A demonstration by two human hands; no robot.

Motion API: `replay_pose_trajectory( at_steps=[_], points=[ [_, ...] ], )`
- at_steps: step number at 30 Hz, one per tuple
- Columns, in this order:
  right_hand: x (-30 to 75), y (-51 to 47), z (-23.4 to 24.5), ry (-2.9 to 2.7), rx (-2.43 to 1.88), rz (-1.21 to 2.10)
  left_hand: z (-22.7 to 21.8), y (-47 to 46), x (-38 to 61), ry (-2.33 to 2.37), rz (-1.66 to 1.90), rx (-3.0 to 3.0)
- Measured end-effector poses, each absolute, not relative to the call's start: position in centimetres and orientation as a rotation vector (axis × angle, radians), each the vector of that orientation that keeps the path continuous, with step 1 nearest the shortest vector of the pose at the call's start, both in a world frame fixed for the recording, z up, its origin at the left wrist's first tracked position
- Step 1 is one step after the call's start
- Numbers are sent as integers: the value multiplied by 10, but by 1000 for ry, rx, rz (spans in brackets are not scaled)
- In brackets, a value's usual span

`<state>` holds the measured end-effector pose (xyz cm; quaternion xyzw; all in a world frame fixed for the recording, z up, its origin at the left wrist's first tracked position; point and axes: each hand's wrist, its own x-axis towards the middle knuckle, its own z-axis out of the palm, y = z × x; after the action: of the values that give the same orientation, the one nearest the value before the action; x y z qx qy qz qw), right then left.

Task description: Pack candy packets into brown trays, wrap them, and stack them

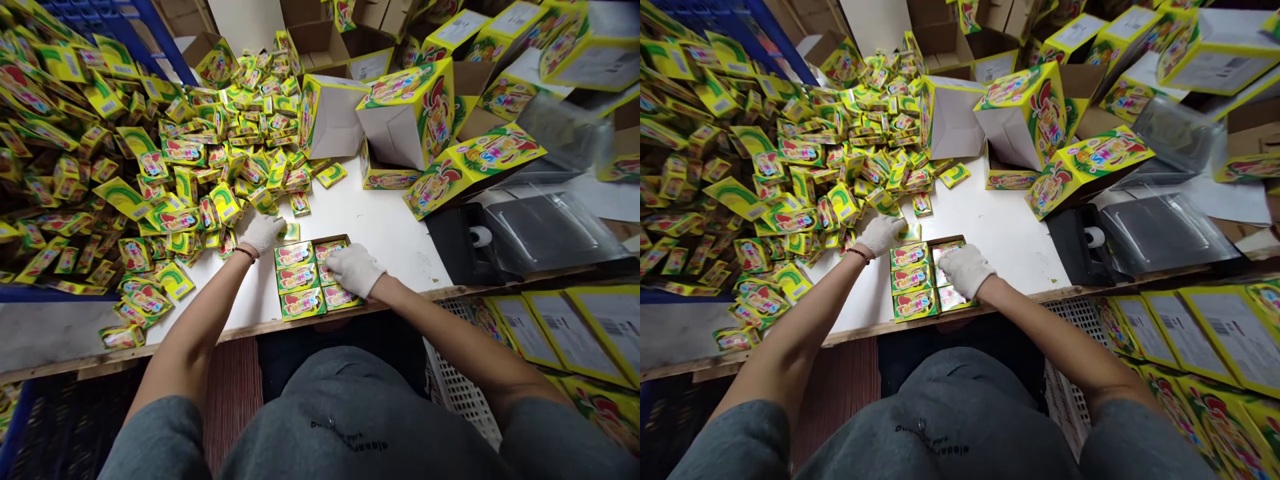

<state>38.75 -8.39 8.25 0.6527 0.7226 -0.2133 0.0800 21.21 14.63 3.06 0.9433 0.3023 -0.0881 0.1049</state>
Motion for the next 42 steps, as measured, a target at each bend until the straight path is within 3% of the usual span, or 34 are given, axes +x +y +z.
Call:
replay_pose_trajectory(
  at_steps=[3,7,11,14,18,21,24,29,34,38,42],
  points=[
    [407,-86,81,2296,2241,-670,33,136,199,1133,187,2366],
    [411,-81,79,2372,2828,-916,62,94,182,977,646,1768],
    [389,-75,86,2356,2738,-1795,92,14,184,672,452,1465],
    [388,-82,95,2231,2701,-2017,94,-22,189,632,271,1505],
    [407,-99,103,2035,2743,-1777,82,10,177,950,500,1754],
    [405,-105,103,1975,2447,-1426,75,71,165,1432,761,2086],
    [387,-102,96,1920,2147,-1139,70,125,162,1698,771,2229],
    [374,-101,77,1989,2057,-994,71,167,159,1684,632,2316],
    [378,-115,66,2167,1942,-788,92,155,157,1774,870,2259],
    [382,-118,68,2288,1836,-611,103,95,170,1345,1113,1927],
    [389,-114,82,2281,1790,-558,95,29,184,1017,974,1523]
  ],
)
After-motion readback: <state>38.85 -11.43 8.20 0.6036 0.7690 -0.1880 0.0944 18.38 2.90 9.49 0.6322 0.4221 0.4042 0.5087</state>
